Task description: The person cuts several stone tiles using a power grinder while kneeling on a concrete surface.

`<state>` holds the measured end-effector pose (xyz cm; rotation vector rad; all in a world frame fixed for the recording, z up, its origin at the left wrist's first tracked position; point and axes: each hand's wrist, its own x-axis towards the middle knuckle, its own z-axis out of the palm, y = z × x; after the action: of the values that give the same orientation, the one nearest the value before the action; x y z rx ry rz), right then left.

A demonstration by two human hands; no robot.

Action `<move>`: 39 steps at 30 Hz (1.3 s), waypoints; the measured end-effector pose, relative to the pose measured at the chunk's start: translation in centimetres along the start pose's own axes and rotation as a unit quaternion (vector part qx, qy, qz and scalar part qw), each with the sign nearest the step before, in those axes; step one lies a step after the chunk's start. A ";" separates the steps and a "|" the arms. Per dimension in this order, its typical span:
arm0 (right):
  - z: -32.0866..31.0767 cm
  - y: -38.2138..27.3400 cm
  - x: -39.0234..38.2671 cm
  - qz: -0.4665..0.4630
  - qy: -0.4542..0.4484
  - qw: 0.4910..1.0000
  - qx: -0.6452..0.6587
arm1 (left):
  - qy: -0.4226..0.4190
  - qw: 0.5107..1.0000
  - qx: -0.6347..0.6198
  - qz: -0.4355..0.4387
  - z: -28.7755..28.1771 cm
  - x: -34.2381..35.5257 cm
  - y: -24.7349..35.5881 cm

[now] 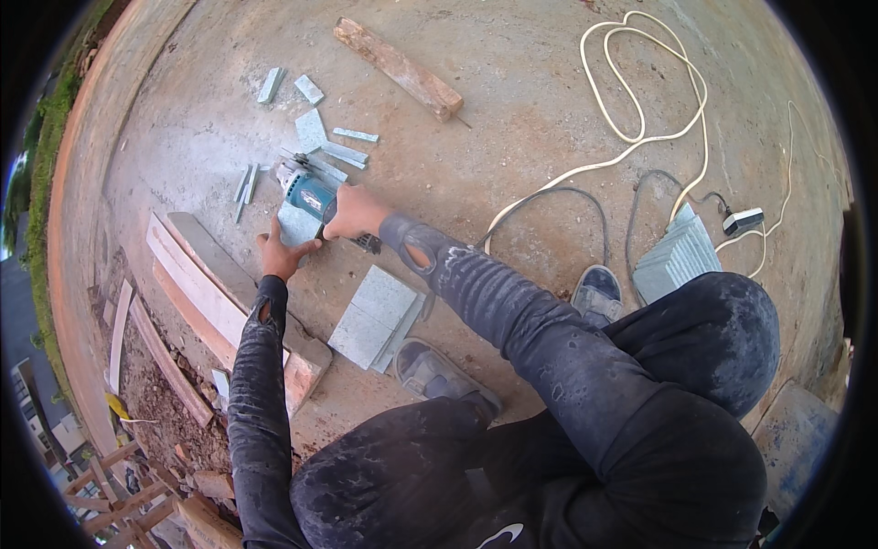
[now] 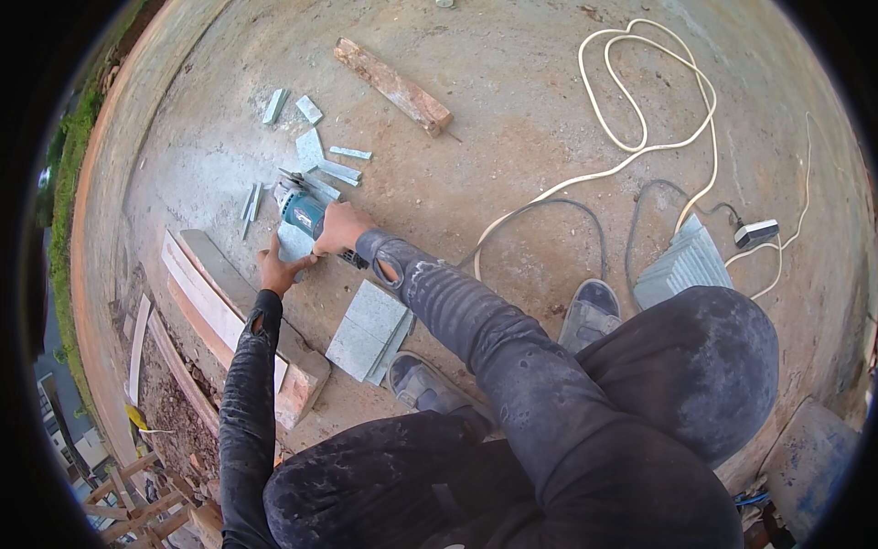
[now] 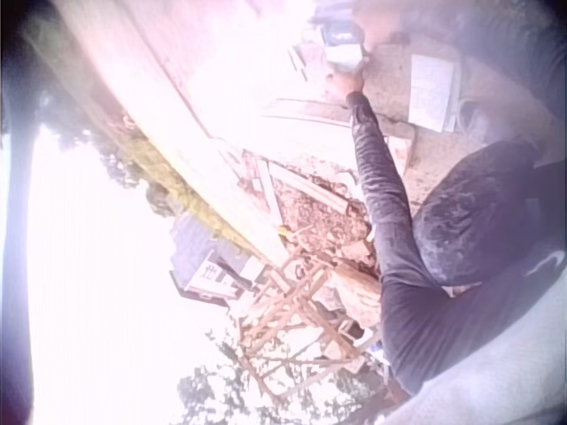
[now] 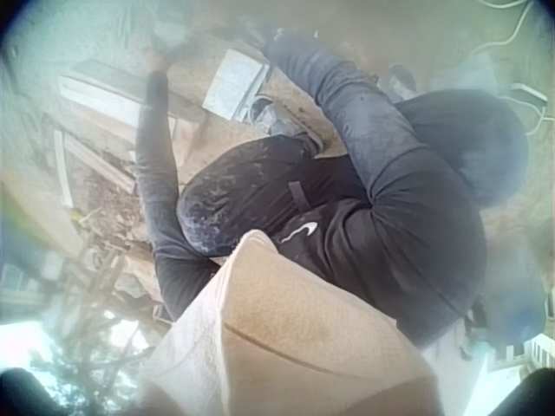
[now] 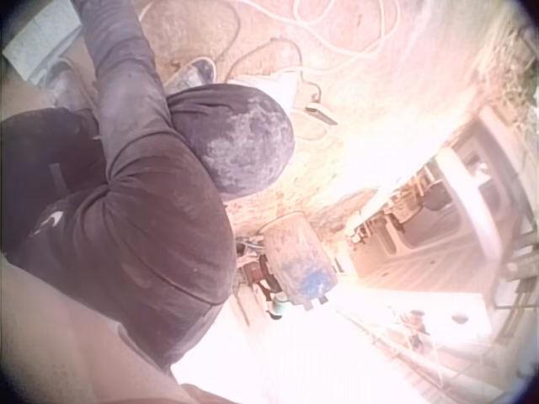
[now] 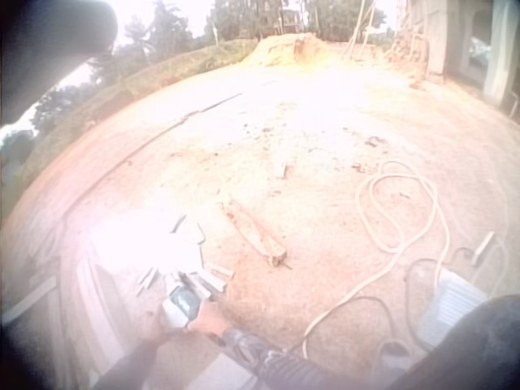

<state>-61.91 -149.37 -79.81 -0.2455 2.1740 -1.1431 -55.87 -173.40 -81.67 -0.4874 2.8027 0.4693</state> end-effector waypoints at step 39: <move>-0.5 0.6 -2.1 -0.002 -0.003 1.000 -0.013 | -0.014 0.999 0.017 -0.029 -0.1 0.2 0.3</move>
<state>-60.57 -147.71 -79.13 -0.2650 2.1852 -1.1154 -56.16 -173.21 -81.60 -0.5476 2.7567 0.4133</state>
